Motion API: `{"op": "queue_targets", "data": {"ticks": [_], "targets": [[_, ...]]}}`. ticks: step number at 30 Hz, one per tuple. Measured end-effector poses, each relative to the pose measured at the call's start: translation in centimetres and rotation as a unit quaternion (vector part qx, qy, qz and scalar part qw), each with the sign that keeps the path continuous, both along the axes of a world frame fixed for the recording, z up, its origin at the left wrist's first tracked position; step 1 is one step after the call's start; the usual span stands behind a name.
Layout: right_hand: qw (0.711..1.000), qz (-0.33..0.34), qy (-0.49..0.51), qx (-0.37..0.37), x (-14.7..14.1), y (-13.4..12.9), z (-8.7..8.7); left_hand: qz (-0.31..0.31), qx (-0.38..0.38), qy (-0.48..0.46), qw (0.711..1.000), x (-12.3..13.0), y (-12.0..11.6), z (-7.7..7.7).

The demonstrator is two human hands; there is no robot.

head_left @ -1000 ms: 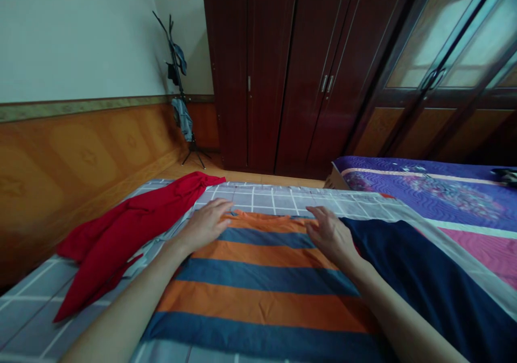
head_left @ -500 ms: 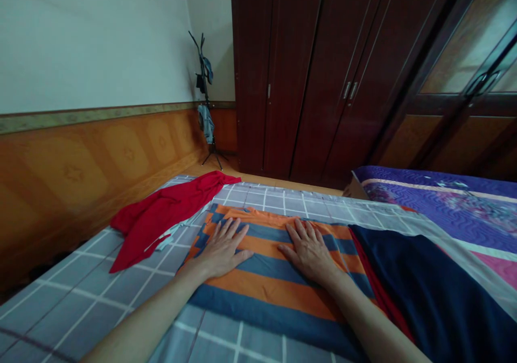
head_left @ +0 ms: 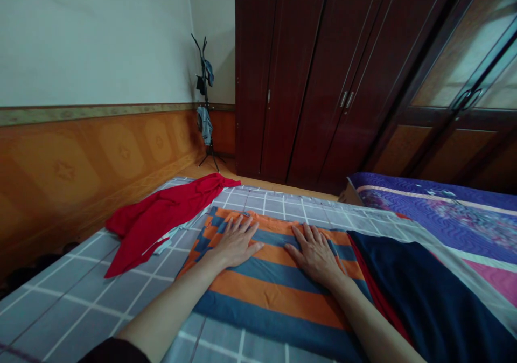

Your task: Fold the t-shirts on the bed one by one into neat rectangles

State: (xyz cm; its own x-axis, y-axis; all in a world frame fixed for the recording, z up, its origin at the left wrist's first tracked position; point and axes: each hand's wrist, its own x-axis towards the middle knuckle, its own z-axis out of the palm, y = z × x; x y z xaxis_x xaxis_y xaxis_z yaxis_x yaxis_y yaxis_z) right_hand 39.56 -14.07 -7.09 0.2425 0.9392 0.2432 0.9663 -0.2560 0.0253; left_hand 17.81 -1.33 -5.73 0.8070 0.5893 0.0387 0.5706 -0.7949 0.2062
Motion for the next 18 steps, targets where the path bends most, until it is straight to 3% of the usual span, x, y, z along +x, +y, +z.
{"op": "queue_targets", "data": {"ticks": [4, 11, 14, 18], "targets": [[1.000, -0.001, -0.003, 0.002, 0.3, 0.1, -0.2, 0.029, 0.001, -0.017, 0.999, -0.1, 0.2, -0.6], [1.000, -0.005, -0.026, -0.003, 0.3, 0.3, -0.2, 0.021, -0.004, -0.052, 0.998, -0.4, -0.1, -0.2], [1.000, 0.001, -0.009, -0.011, -1.2, 1.3, 0.7, 0.033, 0.008, -0.080, 0.996, -0.4, 0.2, -0.3], [0.999, 0.049, 0.014, -0.001, -5.5, 4.0, 1.0, 0.033, 0.021, -0.079, 0.996, -0.3, 0.5, -0.6]]}}
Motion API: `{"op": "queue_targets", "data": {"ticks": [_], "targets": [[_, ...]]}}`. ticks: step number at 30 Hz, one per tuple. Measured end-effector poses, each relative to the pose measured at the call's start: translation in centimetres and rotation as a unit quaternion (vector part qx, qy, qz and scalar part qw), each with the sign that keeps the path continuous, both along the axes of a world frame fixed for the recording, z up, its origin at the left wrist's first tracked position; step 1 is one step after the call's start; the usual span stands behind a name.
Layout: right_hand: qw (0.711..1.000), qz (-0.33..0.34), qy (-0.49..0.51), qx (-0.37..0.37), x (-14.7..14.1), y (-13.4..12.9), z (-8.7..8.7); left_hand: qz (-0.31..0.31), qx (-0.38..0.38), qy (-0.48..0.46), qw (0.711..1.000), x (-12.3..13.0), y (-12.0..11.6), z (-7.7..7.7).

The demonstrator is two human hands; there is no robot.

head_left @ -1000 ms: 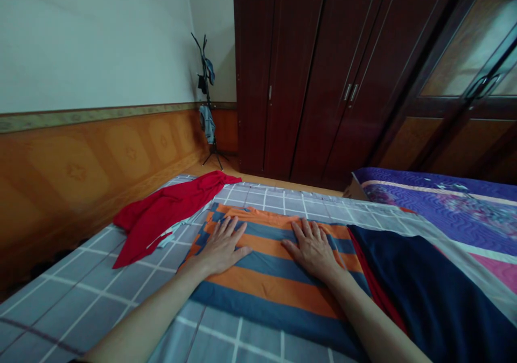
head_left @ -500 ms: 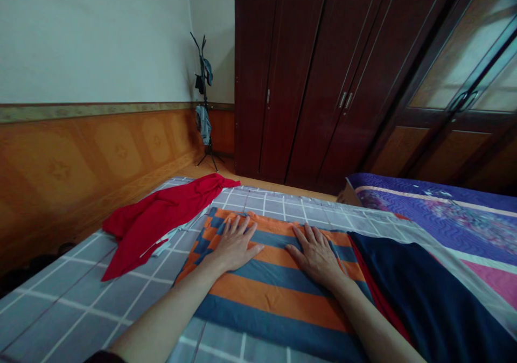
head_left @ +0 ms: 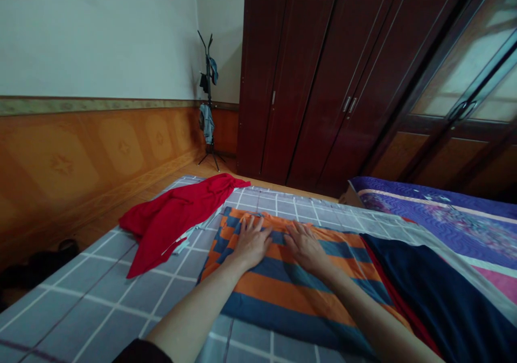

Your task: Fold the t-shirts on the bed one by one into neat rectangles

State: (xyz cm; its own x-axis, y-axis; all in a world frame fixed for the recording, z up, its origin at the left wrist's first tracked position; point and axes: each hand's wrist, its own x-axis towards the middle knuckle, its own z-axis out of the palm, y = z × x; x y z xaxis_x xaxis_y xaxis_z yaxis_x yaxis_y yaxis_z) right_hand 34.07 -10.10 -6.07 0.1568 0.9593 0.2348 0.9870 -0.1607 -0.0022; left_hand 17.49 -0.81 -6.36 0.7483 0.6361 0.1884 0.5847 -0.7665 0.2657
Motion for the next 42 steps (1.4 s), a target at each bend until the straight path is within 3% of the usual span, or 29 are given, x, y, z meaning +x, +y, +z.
{"op": "queue_targets", "data": {"ticks": [3, 6, 10, 15, 18, 22, 24, 30, 36, 42], "targets": [[1.000, 0.005, 0.005, -0.001, -3.0, 1.7, -0.6, -0.007, -0.001, 0.021, 1.000, 0.0, 0.0, -0.2], [1.000, -0.001, 0.005, -0.001, -3.7, 1.7, -1.3, -0.013, -0.004, 0.030, 0.999, -0.2, -0.1, -0.3], [1.000, -0.020, -0.010, 0.001, 0.2, -0.7, -1.7, -0.014, -0.017, 0.022, 1.000, -0.3, 0.0, -0.4], [0.994, -0.100, -0.038, -0.019, 5.7, -3.5, -1.7, -0.013, -0.027, 0.015, 0.999, -0.4, 0.0, -0.4], [0.991, -0.120, -0.052, -0.014, 4.1, -3.3, -1.2, -0.014, -0.032, 0.015, 0.999, -0.4, 0.0, -0.4], [0.999, 0.011, -0.030, -0.017, -1.0, -2.5, -0.8, -0.011, -0.027, 0.015, 0.999, -0.3, 0.0, -0.5], [0.999, 0.034, -0.020, -0.026, -1.7, -2.8, -0.9, -0.008, -0.022, 0.012, 1.000, -0.3, 0.0, -0.6], [0.994, -0.091, -0.036, -0.037, 0.4, -5.4, -1.0, -0.006, -0.026, 0.015, 1.000, -0.2, 0.0, -0.7], [0.998, 0.052, 0.009, -0.045, -3.3, -4.1, -0.3, -0.011, -0.019, 0.014, 1.000, -0.3, 0.0, -0.7], [0.997, -0.071, -0.018, -0.038, -0.1, -3.8, 0.4, -0.008, -0.019, 0.026, 0.999, -0.3, -0.2, -0.3]]}}
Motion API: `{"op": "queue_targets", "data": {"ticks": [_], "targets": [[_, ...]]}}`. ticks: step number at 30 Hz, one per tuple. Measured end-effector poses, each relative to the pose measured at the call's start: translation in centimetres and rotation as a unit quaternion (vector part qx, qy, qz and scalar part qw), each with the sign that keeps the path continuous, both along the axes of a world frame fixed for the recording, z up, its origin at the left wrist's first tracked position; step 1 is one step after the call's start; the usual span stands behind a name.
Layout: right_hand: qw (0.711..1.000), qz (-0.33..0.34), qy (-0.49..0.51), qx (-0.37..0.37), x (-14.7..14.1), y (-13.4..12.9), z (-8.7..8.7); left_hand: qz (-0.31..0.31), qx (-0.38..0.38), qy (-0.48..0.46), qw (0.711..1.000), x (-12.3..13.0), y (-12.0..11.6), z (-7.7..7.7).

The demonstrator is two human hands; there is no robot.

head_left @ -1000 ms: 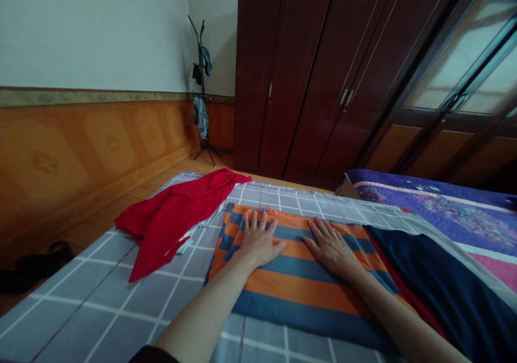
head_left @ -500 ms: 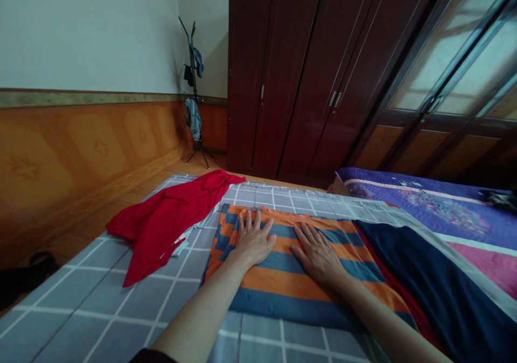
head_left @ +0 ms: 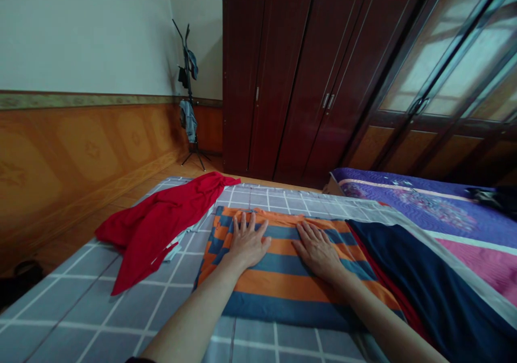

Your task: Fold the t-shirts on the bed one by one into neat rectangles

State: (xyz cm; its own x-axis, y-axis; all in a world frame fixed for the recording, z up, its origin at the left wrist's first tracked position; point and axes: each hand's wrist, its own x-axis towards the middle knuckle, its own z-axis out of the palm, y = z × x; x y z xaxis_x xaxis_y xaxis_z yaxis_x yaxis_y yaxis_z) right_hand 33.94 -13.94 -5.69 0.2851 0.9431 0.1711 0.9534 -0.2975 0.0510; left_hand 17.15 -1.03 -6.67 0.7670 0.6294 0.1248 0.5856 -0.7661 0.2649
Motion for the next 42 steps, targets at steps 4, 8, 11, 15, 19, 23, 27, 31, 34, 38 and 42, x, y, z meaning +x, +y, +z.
{"op": "queue_targets", "data": {"ticks": [4, 8, 11, 15, 19, 23, 27, 31, 34, 38, 42], "targets": [[0.996, 0.086, 0.013, -0.005, -2.1, 1.5, -0.1, -0.004, 0.024, 0.002, 1.000, 0.0, -0.2, 0.1], [0.993, 0.119, 0.015, 0.003, -3.6, 2.5, -0.6, 0.003, 0.038, 0.009, 0.999, -0.2, -0.3, 0.3], [0.996, 0.082, -0.010, 0.018, -0.7, 1.2, -0.9, 0.008, 0.041, 0.011, 0.999, -0.2, -0.3, 0.4], [0.999, -0.005, -0.039, 0.019, 4.3, -1.7, -1.1, 0.007, 0.032, 0.013, 0.999, -0.1, -0.1, 0.2], [0.996, -0.075, -0.047, 0.013, 3.2, -3.3, -1.0, 0.008, 0.034, 0.008, 0.999, 0.0, -0.1, 0.0], [0.997, 0.076, 0.001, 0.021, -1.4, -4.5, -1.0, 0.008, 0.035, 0.009, 0.999, -0.1, 0.2, -0.2], [0.996, 0.082, 0.031, 0.011, -1.8, -6.4, -1.1, 0.012, 0.049, 0.012, 0.999, -0.2, 0.0, 0.5], [0.997, 0.056, 0.031, 0.040, -1.4, -7.4, -1.2, -0.033, 0.074, -0.015, 0.997, 0.7, -3.5, 1.6], [0.993, 0.101, 0.038, 0.043, -2.6, -7.3, -0.9, -0.131, 0.061, -0.033, 0.989, 1.9, -7.3, 1.8], [0.993, 0.103, 0.042, 0.029, -3.3, -7.3, -0.4, -0.124, 0.024, -0.006, 0.992, 2.0, -9.4, 1.1], [0.996, 0.078, 0.039, 0.029, -2.8, -7.7, -0.4, -0.085, 0.033, 0.023, 0.996, 0.1, -9.0, 0.9]]}}
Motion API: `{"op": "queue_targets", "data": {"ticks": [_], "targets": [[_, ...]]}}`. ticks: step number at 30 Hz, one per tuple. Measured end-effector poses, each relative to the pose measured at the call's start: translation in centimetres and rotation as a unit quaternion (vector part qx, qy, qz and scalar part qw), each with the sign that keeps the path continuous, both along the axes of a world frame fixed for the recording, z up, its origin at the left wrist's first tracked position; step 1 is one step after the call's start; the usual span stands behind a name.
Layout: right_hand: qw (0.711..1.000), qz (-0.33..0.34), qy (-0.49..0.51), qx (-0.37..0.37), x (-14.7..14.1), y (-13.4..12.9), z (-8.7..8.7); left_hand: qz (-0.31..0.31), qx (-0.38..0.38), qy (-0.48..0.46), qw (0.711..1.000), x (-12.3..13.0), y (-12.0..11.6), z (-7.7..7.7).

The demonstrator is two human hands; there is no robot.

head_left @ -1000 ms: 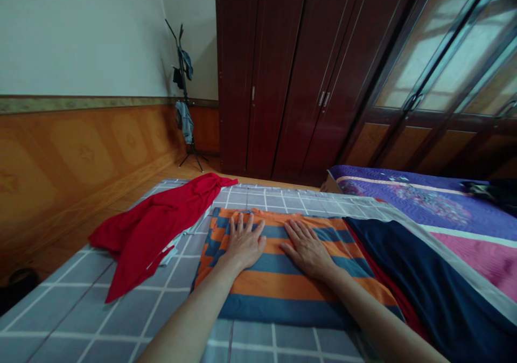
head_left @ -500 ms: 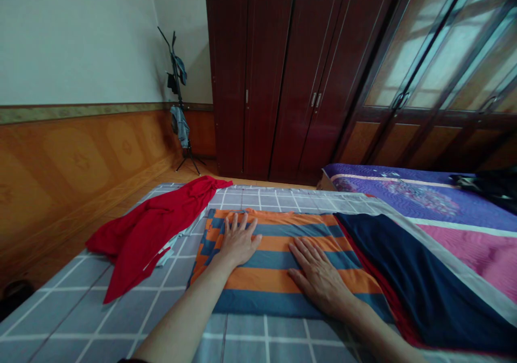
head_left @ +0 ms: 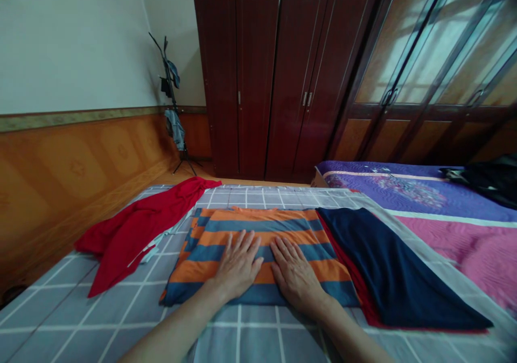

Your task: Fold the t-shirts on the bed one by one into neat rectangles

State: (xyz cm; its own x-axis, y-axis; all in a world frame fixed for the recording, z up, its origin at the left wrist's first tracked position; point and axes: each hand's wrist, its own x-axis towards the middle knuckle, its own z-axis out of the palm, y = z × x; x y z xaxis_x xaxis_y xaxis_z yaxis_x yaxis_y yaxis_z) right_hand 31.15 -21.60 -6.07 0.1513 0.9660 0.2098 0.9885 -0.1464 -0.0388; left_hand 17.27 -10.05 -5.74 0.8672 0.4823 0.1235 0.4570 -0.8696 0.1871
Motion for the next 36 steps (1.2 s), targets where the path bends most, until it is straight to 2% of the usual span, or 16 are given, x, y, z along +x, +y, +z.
{"op": "queue_targets", "data": {"ticks": [3, 6, 10, 14, 17, 22, 26, 30, 33, 36], "targets": [[1.000, -0.020, 0.004, 0.015, -0.1, 0.0, -0.3, -0.012, 0.005, 0.002, 1.000, -0.7, -1.1, 0.0], [1.000, -0.002, 0.003, 0.023, -0.3, -0.1, -0.6, -0.045, -0.013, -0.001, 0.999, -0.4, -2.8, -0.2], [0.999, -0.023, -0.014, 0.030, 0.2, -0.4, -0.8, -0.033, -0.041, 0.010, 0.999, 0.1, -4.1, 0.1], [0.999, -0.025, -0.007, 0.046, 0.7, -0.5, -1.2, -0.077, -0.064, 0.004, 0.995, 0.2, -4.7, 0.8], [0.998, -0.022, -0.003, 0.063, 0.8, -0.5, -1.4, -0.083, -0.083, 0.015, 0.993, 0.3, -4.7, 1.3], [0.998, 0.002, 0.008, 0.066, 0.7, -0.3, -1.5, -0.103, -0.072, 0.010, 0.992, 0.5, -4.5, 1.0], [0.998, -0.012, 0.006, 0.061, 0.7, -0.5, -1.5, -0.085, -0.058, 0.007, 0.995, 0.0, -4.4, 0.2], [0.998, -0.035, -0.001, 0.060, 0.5, -0.7, -1.5, -0.047, -0.028, 0.022, 0.998, -1.5, -3.9, 0.0], [0.997, -0.055, -0.012, 0.054, 0.7, -0.9, -1.4, -0.009, -0.001, 0.040, 0.999, -3.8, -3.2, -0.2], [0.996, -0.077, -0.025, 0.048, 1.5, -1.2, -1.7, 0.040, 0.028, 0.044, 0.998, -7.2, -2.4, -1.1]]}}
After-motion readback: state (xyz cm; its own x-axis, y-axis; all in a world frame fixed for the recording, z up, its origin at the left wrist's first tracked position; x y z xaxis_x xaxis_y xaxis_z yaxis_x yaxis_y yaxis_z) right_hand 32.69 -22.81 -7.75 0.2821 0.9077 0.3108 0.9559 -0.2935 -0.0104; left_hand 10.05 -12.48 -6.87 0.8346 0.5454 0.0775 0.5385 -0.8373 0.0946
